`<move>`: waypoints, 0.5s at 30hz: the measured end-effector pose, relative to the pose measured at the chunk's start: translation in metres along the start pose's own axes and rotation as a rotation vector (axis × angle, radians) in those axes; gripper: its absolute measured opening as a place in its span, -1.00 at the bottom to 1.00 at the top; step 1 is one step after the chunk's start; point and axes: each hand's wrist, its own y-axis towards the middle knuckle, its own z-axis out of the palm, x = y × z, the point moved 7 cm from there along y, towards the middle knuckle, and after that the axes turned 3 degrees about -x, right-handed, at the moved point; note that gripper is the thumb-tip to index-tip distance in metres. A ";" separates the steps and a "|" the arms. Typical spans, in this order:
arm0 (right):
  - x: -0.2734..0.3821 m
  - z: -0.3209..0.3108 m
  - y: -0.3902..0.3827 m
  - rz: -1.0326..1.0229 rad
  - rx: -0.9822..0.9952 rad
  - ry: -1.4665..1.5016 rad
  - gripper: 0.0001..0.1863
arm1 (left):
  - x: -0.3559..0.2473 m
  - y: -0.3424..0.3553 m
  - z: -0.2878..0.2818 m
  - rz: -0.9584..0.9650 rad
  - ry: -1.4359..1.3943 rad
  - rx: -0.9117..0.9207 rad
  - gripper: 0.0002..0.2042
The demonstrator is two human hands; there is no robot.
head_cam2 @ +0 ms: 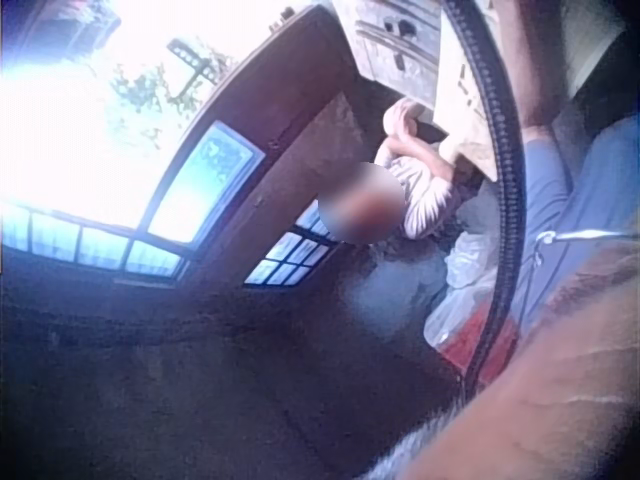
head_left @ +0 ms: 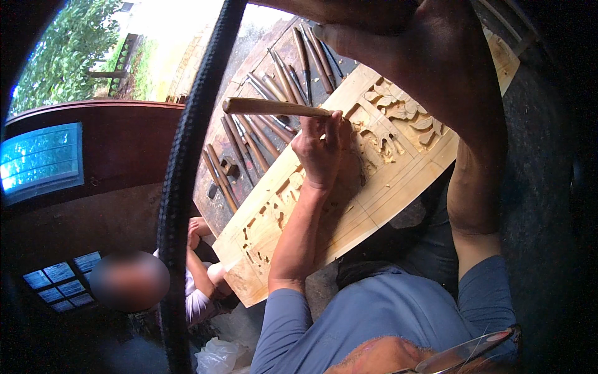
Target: The person carves a floral design into a rectangular wooden board using a chisel and a wooden mallet. They repeatedly strike the chisel to remove wood shavings and refine the pattern.
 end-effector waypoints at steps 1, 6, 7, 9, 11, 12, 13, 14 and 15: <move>0.004 0.000 0.002 -0.007 -0.002 0.015 -0.63 | 0.000 0.000 0.000 0.019 0.004 0.003 -0.81; 0.007 0.008 0.012 -0.298 -0.120 0.045 -0.63 | 0.002 0.001 -0.004 0.043 0.065 -0.009 -0.82; 0.011 0.006 0.014 -0.330 -0.128 -0.024 -0.63 | -0.005 0.002 -0.001 0.048 0.072 0.003 -0.83; 0.016 0.008 0.018 -0.375 -0.123 -0.159 -0.65 | -0.011 0.004 0.001 0.069 0.085 0.014 -0.82; 0.021 0.014 0.022 -0.417 -0.101 -0.278 -0.66 | -0.011 0.005 0.001 0.101 0.091 0.016 -0.82; 0.024 0.019 0.024 -0.442 -0.089 -0.329 -0.67 | -0.010 0.004 0.001 0.090 0.087 0.019 -0.82; 0.027 0.022 0.024 -0.465 -0.077 -0.378 -0.67 | -0.009 0.004 0.002 0.080 0.080 0.022 -0.82; 0.032 0.023 0.025 -0.489 -0.067 -0.422 -0.68 | -0.009 0.004 0.003 0.070 0.073 0.026 -0.82; 0.033 0.030 0.025 -0.510 -0.060 -0.448 -0.69 | -0.006 0.003 0.000 0.082 0.081 0.018 -0.82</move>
